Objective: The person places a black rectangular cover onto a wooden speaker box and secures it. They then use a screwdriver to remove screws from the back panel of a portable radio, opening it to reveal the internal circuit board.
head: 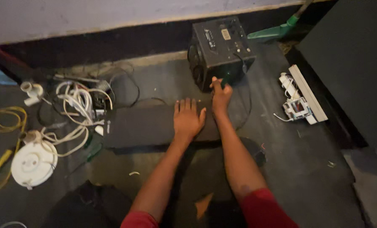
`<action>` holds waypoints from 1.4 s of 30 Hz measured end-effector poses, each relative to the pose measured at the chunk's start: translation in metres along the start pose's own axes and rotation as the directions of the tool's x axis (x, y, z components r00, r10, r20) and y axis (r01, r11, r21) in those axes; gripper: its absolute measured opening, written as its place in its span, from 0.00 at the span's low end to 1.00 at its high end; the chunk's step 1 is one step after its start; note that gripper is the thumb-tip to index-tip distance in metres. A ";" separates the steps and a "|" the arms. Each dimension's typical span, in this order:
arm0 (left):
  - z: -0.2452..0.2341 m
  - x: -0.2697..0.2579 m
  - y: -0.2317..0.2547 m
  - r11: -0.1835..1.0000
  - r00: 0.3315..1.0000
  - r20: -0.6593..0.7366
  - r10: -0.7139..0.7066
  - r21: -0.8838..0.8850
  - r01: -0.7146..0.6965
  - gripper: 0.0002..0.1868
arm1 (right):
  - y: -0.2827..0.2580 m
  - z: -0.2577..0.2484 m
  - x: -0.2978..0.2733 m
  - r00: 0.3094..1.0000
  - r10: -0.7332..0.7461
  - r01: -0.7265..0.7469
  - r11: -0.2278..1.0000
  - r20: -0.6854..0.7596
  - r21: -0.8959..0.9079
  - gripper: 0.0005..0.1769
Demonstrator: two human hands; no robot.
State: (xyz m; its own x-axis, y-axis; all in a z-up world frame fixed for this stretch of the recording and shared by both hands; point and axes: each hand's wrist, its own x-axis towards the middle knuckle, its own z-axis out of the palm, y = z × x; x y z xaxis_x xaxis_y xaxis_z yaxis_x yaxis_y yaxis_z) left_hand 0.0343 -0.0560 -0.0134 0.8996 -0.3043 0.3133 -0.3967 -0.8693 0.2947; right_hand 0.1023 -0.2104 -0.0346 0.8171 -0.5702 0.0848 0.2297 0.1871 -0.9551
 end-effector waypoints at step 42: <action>-0.004 -0.123 -0.021 0.976 0.945 -0.265 -0.193 -0.155 0.155 0.36 | -0.025 0.026 -0.042 0.855 0.079 0.486 0.219 0.512 -0.846 0.16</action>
State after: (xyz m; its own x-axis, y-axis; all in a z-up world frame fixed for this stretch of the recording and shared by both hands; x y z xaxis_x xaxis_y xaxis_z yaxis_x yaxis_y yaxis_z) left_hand -0.0692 0.0012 -0.0542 0.8780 -0.0170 0.4784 -0.2756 -0.8351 0.4761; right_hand 0.0759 -0.1707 -0.0071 0.9878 -0.0634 0.1421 0.0001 -0.9130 -0.4079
